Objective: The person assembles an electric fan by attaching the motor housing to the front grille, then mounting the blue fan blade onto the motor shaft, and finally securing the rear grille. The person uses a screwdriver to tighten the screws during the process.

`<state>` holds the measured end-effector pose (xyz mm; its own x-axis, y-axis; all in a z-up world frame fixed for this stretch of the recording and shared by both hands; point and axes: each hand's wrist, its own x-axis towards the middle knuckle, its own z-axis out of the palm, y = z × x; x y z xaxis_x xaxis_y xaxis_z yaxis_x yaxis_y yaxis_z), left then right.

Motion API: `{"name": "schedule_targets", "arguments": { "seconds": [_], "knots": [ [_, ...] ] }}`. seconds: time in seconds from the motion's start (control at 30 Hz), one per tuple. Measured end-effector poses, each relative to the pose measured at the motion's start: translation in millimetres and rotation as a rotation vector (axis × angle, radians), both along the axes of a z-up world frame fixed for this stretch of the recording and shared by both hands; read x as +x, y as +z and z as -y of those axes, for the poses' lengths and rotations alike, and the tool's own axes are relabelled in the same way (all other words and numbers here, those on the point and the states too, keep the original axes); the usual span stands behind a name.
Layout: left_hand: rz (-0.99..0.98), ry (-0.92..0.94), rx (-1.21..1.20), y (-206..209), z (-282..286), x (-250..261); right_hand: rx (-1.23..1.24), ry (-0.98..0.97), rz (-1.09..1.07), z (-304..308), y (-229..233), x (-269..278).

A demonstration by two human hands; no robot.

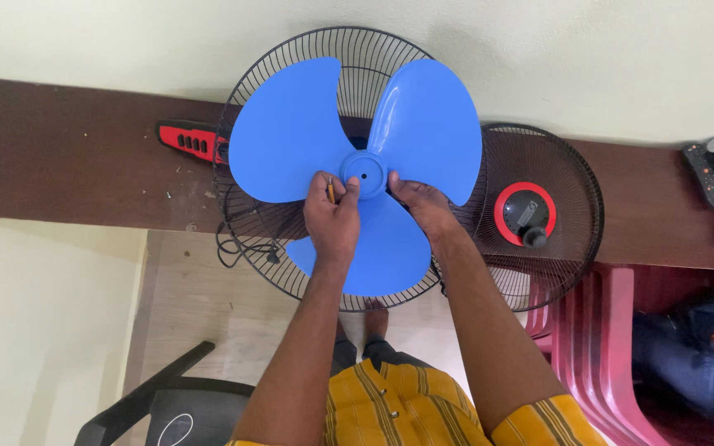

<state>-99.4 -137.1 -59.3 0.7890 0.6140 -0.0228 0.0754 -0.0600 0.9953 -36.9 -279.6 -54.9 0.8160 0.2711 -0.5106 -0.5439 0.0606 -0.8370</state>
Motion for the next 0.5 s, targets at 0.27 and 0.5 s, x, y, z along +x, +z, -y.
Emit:
{"name": "schedule_targets", "arguments": {
  "seconds": [0.27, 0.5],
  "knots": [
    [0.002, 0.043, 0.073, 4.9, 1.7, 2.3, 0.068, 0.009, -0.082, 0.1, -1.9, -2.5],
    [0.007, 0.077, 0.128, 1.4, -2.6, 4.2, 0.03, -0.011, -0.053, -7.5, -1.1, -0.4]
  ]
}}
